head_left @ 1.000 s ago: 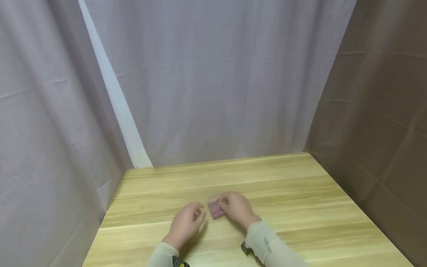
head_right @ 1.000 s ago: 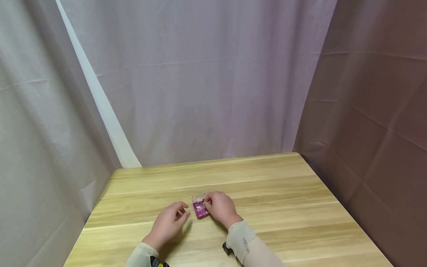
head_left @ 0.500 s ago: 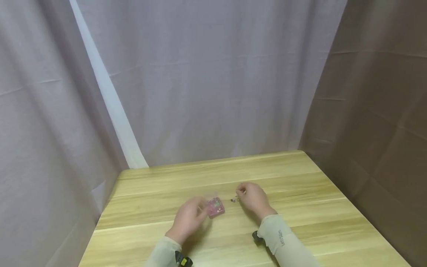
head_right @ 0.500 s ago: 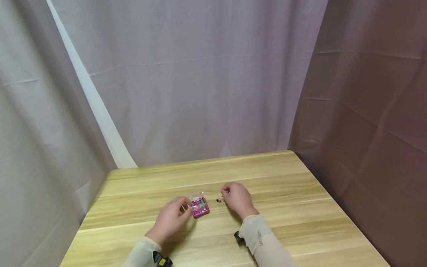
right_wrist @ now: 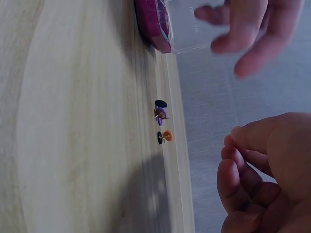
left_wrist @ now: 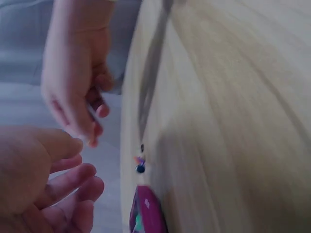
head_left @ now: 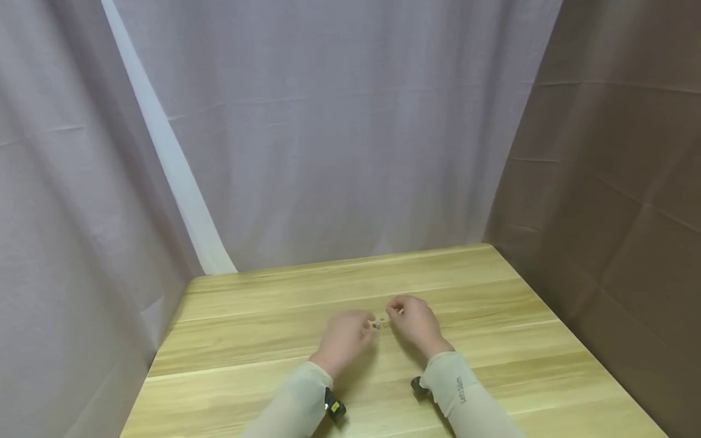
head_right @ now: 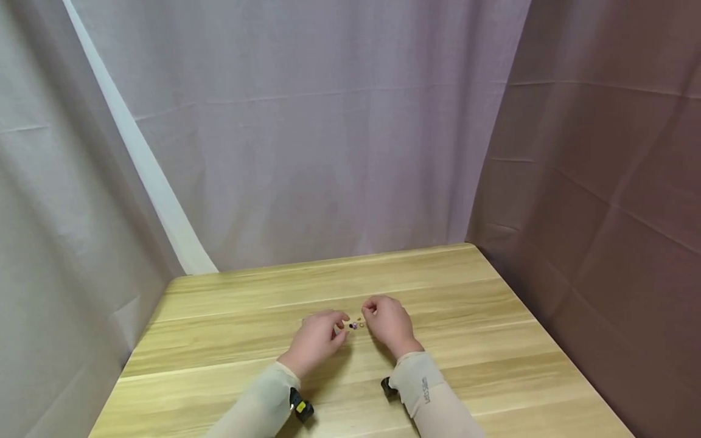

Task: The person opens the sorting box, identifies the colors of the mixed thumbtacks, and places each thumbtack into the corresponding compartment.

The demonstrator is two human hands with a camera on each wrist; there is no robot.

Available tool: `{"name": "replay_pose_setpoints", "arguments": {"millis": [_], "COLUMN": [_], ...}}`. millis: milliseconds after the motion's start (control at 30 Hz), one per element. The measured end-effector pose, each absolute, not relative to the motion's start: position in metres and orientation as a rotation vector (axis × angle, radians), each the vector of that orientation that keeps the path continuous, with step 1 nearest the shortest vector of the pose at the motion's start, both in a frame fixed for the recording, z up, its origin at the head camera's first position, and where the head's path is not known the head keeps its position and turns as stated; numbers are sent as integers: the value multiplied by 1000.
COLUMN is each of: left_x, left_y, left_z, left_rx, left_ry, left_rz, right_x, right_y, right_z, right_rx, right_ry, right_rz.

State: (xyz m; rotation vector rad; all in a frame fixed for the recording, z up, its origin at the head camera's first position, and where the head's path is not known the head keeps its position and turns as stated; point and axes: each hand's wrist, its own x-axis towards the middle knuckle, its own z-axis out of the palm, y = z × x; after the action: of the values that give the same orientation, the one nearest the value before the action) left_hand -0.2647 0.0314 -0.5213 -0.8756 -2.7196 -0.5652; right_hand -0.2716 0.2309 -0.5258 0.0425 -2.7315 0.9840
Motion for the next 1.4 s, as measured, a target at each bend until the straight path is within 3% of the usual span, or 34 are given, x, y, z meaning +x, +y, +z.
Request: {"name": "replay_pose_setpoints", "arguments": {"millis": [800, 1400], "left_x": [-290, -292], "left_y": [85, 83], "left_z": [-530, -534], "left_rx": [-952, -927], "left_ry": [-2890, -2920], "left_rz": [-304, -380], "right_x": [-270, -265], "right_y": [245, 242], "right_z": [-533, -528], "right_rx": [26, -12], "right_ry": [-2675, -2680], "right_rz": [1009, 1044]}}
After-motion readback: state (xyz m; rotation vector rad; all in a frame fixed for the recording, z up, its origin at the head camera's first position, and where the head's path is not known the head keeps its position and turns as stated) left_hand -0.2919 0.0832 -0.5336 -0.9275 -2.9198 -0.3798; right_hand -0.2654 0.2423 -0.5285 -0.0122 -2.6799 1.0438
